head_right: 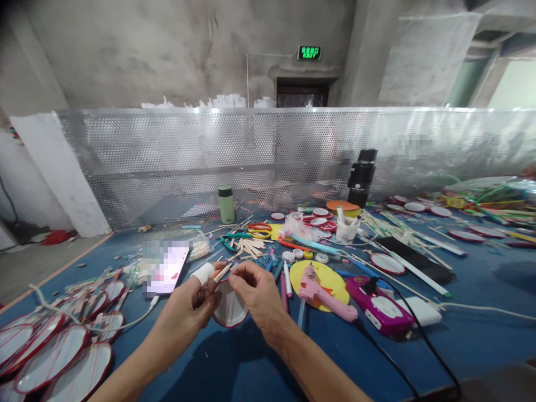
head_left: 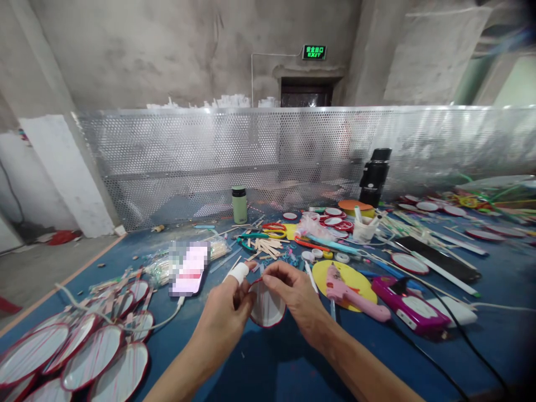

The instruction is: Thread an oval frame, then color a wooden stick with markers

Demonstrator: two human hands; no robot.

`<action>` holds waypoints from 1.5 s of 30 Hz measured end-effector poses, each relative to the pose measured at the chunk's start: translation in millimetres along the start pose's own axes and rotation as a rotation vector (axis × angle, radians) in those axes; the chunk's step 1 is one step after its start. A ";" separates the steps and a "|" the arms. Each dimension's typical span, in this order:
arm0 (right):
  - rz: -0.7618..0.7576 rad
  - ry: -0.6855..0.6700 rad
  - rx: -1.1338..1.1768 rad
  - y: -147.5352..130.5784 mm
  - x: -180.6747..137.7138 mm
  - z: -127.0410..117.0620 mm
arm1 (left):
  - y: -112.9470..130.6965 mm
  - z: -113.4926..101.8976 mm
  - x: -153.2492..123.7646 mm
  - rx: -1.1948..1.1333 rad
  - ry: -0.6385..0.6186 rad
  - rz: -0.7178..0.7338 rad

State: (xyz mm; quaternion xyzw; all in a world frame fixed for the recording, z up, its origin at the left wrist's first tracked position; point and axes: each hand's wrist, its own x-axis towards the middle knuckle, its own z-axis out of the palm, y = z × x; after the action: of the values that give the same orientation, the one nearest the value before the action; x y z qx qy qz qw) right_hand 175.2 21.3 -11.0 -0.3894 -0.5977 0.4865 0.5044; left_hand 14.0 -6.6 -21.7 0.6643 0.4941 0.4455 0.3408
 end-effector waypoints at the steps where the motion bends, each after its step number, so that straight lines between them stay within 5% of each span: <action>1: 0.010 -0.002 0.008 0.2 -0.2 0.0 | -0.2 -0.1 0.0 0.008 -0.001 0.002; 28: 0.015 -0.029 0.022 -2.8 -0.5 -1.4 | 0.4 -1.0 2.2 -0.050 0.004 -0.021; 45: 0.247 -0.035 0.082 5.0 0.0 -4.3 | 5.6 -2.4 -1.8 0.238 -0.003 0.039</action>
State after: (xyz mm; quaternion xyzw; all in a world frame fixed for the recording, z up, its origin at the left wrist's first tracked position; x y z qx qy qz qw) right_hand 179.3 23.2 -15.8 -0.4305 -0.5334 0.5756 0.4458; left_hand 13.5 -9.9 -16.3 0.7101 0.5300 0.3892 0.2517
